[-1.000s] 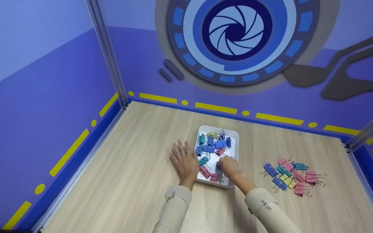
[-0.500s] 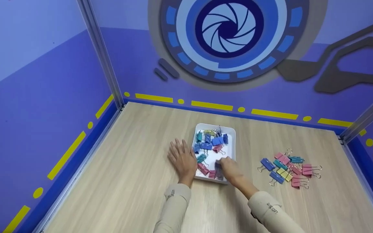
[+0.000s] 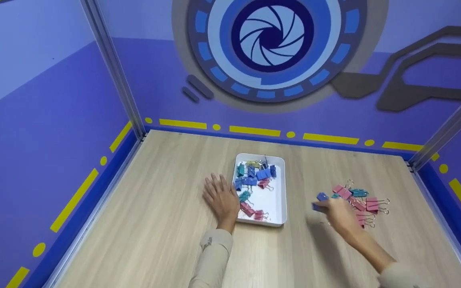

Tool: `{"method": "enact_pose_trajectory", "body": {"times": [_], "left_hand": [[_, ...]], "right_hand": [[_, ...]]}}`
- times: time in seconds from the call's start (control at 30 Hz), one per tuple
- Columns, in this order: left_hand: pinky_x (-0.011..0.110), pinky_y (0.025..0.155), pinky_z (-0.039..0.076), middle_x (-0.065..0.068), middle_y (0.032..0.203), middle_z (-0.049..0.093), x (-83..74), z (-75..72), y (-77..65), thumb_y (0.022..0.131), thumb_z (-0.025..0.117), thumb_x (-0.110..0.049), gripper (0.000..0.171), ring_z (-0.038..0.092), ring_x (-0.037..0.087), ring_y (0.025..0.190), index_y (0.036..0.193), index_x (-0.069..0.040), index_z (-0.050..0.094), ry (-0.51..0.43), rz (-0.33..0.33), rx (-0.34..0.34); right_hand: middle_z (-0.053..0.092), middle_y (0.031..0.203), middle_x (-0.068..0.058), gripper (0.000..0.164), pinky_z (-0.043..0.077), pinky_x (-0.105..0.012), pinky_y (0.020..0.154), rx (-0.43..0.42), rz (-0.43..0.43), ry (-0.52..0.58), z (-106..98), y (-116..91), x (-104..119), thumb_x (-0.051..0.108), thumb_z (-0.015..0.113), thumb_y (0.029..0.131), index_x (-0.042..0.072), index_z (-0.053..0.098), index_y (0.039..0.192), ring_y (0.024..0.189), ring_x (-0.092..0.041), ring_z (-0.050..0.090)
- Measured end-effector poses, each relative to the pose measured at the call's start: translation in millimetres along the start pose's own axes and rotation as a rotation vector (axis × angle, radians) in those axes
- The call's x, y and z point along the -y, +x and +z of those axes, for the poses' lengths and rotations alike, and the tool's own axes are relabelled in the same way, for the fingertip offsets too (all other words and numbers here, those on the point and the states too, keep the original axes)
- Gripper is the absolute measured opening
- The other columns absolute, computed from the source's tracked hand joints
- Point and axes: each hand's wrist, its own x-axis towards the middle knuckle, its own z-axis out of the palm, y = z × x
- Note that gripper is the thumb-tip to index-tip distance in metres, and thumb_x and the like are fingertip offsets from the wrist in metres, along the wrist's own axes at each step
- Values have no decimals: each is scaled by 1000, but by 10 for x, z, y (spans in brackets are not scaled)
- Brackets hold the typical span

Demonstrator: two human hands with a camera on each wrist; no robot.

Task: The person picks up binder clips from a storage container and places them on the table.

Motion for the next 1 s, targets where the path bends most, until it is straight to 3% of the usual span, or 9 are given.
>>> {"method": "enact_pose_trajectory", "body": {"times": [0.07,0.23,0.43,0.57,0.67,0.8,1.0], "left_hand": [[62,126,20,13,169,27,-2,-3,4,106,46,-42,58,20,40,157,156,-13,42,2,-1,3],[62,126,21,13,169,27,-31,-29,-6,107,44,-41,57,21,40,158,156,-13,42,15,-8,15],[62,125,24,13,167,32,-38,-34,-35,106,48,-40,56,25,40,156,154,-13,45,24,5,-15],[62,125,24,12,167,33,-27,-13,-70,105,50,-40,56,26,40,156,154,-13,46,18,9,-8],[62,126,22,12,168,30,-35,-16,-70,106,48,-41,57,23,39,157,156,-13,44,19,5,13],[62,126,20,11,169,28,-47,-23,-54,106,46,-42,58,21,38,158,157,-14,41,25,-3,31],[62,126,20,10,170,27,-32,-19,-21,106,45,-42,57,20,38,158,157,-15,42,32,-2,24]], "right_hand": [[79,92,-20,18,56,-38,57,-9,21,-49,-92,-120,-202,-10,70,88,0,82,96,74,-24,70],[76,84,-19,16,47,-40,54,39,122,-141,-167,-351,-639,-10,69,86,1,80,89,65,-23,56],[75,92,-23,19,49,-40,57,119,169,-154,-40,-495,-943,-15,67,84,-2,79,90,71,-22,57],[76,100,-26,22,58,-50,65,172,203,-137,47,-523,-1047,-15,65,87,-3,80,99,77,-27,67],[76,98,-26,20,58,-54,68,155,186,-144,83,-505,-1097,-14,66,87,-4,79,99,78,-30,69],[76,93,-22,19,51,-40,57,156,152,-135,118,-454,-1135,-11,68,86,-5,78,101,69,-22,57],[72,94,-25,30,51,-41,61,254,140,-102,42,-294,-1005,-14,68,79,-13,70,108,72,-25,54]]}}
